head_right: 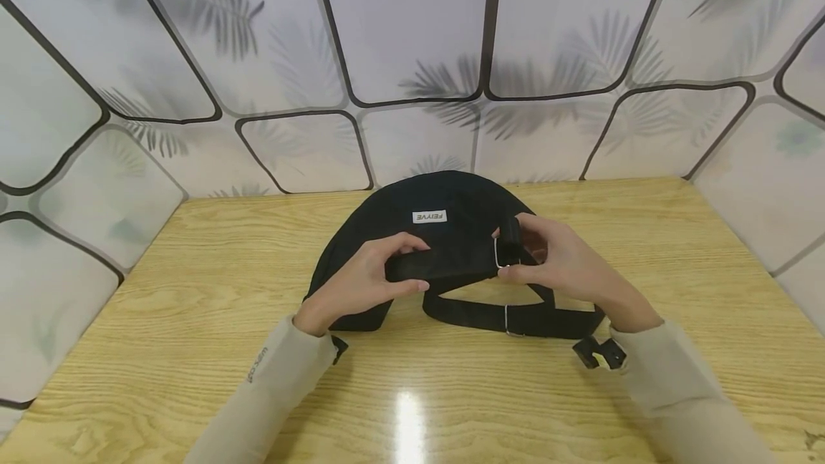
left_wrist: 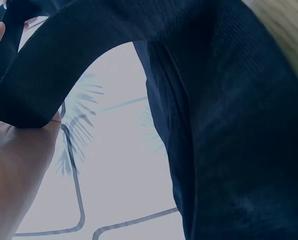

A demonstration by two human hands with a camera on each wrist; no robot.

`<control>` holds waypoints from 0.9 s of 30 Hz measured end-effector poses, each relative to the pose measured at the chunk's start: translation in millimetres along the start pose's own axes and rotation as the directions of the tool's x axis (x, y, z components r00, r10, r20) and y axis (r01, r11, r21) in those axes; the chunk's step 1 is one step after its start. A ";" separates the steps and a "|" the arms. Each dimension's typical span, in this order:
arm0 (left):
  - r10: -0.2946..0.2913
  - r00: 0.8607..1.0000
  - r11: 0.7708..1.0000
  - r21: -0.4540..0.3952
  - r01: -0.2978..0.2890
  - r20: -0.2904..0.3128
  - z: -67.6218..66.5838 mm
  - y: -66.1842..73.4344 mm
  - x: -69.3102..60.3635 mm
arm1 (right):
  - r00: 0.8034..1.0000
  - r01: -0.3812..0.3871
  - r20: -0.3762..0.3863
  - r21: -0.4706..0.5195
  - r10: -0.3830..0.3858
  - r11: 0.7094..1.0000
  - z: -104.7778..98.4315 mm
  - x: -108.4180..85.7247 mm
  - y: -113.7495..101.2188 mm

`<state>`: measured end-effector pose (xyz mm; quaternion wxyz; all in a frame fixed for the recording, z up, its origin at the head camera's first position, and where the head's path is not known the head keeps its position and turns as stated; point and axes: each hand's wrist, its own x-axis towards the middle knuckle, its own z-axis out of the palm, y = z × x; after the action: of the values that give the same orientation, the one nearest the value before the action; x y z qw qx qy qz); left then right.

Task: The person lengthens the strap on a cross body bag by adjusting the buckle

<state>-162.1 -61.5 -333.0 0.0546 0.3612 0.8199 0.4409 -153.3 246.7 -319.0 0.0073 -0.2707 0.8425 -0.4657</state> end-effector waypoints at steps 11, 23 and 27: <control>0.009 1.000 1.000 0.004 -0.009 0.016 -4.1 -3.5 -3.7 | 0.998 0.056 0.015 -0.022 -0.055 0.998 -12.1 -10.9 9.1; 0.009 1.000 0.999 0.031 -0.009 0.002 -10.7 -4.8 -8.3 | 0.997 0.082 0.010 -0.112 -0.082 0.990 -23.8 -23.7 25.3; -0.005 1.000 0.999 0.043 0.005 -0.001 -14.2 -6.1 -11.0 | 0.995 0.095 -0.009 -0.095 -0.097 0.991 -29.3 -28.3 31.4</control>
<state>-163.1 -80.3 -331.6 0.0477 0.3599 0.8301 0.4233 -151.0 295.8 -334.0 -0.0336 -0.3077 0.8495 -0.4273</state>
